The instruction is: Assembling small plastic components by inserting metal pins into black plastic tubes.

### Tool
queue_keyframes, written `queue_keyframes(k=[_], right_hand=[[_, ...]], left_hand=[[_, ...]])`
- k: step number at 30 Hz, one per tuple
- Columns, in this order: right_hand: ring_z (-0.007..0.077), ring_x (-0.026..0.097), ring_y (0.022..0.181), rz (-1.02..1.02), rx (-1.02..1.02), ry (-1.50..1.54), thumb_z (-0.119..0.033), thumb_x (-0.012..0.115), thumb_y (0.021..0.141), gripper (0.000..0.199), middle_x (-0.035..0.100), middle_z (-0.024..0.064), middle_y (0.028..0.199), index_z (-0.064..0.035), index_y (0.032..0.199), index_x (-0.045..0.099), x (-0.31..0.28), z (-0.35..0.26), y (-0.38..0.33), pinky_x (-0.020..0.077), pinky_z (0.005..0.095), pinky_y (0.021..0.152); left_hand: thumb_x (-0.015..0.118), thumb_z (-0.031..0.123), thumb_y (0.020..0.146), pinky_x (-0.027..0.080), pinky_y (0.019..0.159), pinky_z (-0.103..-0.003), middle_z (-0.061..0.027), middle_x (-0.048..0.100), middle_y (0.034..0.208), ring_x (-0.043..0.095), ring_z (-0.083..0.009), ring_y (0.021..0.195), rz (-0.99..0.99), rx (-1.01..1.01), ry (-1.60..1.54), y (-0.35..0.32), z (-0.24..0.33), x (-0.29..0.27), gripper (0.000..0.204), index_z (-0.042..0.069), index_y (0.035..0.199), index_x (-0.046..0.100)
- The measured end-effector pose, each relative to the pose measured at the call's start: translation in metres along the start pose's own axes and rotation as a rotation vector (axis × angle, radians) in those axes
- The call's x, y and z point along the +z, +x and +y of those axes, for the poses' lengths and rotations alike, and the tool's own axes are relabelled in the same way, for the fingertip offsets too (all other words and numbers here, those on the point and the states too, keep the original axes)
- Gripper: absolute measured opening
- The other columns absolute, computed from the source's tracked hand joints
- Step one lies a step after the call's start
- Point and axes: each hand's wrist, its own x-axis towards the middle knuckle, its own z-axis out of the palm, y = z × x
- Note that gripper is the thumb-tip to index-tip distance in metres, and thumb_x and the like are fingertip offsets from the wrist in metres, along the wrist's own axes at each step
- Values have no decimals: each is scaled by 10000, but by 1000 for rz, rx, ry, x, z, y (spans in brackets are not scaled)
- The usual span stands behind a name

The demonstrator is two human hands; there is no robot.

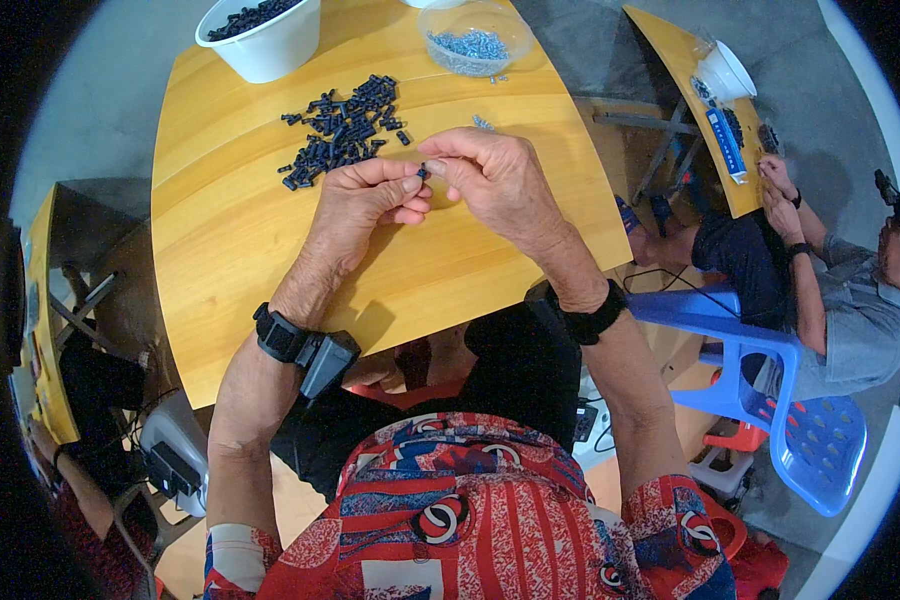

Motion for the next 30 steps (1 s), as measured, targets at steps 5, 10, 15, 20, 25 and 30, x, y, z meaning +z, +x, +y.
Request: queue_keyframes(k=[5, 10, 15, 20, 25, 30], right_hand=[[106, 601, 615, 43, 22, -24, -57, 584, 857, 125, 652, 85, 778, 36, 918, 642, 4, -4, -4, 485, 238, 528], [131, 612, 606, 74, -41, -62, -57, 577, 849, 116, 652, 91, 773, 32, 890, 638, 8, -2, -2, 498, 253, 530], [134, 614, 614, 42, -17, -99, -52, 569, 851, 111, 647, 102, 779, 30, 880, 637, 6, 0, -1, 496, 254, 523], [129, 600, 590, 50, -26, -37, -53, 568, 856, 109, 643, 97, 781, 31, 874, 635, 6, 3, -1, 488, 246, 516], [116, 591, 587, 22, -23, -3, -51, 569, 856, 103, 636, 83, 766, 30, 866, 631, 5, 3, -3, 479, 241, 510], [206, 615, 620, 12, -61, -200, -53, 601, 816, 76, 623, 120, 767, 0, 864, 625, 1, -3, -5, 500, 298, 570]], left_hand=[[635, 64, 861, 562, 634, -244, -109, 679, 833, 659, -147, 707, 9, 3, -3, 0, 0, -1, 151, -10, 991, 652], [635, 63, 860, 564, 636, -245, -113, 680, 836, 661, -150, 704, 14, 9, 15, 0, -1, -1, 153, -11, 993, 652], [610, 40, 874, 569, 646, -255, -130, 674, 824, 664, -166, 705, -3, -7, -43, -1, 1, 1, 128, -52, 953, 648], [609, 46, 876, 569, 651, -257, -131, 674, 823, 665, -171, 709, -18, -31, -74, -1, 2, 1, 128, -49, 950, 651], [617, 77, 875, 565, 640, -244, -123, 681, 845, 666, -157, 708, -33, -34, -22, -1, 0, -1, 140, -11, 978, 653], [637, 75, 861, 564, 618, -252, -117, 678, 825, 662, -156, 695, -8, -57, 8, -3, 4, 2, 137, -7, 969, 656]])
